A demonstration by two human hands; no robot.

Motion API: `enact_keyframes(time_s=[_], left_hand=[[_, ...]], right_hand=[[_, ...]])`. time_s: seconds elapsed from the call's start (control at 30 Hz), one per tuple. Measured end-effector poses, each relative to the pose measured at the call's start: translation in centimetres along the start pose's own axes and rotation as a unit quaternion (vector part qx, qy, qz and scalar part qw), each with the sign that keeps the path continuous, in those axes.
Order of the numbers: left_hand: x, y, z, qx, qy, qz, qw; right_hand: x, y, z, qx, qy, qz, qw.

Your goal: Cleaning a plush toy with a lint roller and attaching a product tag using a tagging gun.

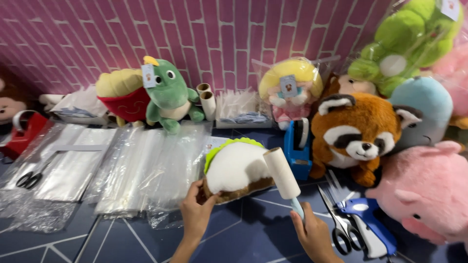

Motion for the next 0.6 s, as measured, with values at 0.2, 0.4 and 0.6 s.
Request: enact_keyframes(time_s=[0.2,0.4,0.6], left_hand=[[0.2,0.6,0.3,0.012,-0.017,0.069,0.997],[0.0,0.9,0.4,-0.024,-0.026,0.049,0.998],[-0.1,1.1,0.2,-0.009,-0.024,0.035,0.999]], right_hand=[[1.0,1.0,0.9,-0.026,0.012,-0.007,1.000],[1.1,1.7,1.0,-0.041,0.071,-0.013,0.997],[0.7,1.2,1.0,-0.060,0.043,0.014,0.997]])
Point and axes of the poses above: each hand's wrist, its own x-axis towards the middle knuckle, its own z-axis out of the palm, y = z × x, the point moved 10 cm from there along x, towards the middle knuckle, and after that the axes turned 12 degrees about z, right-handed, at the moved point
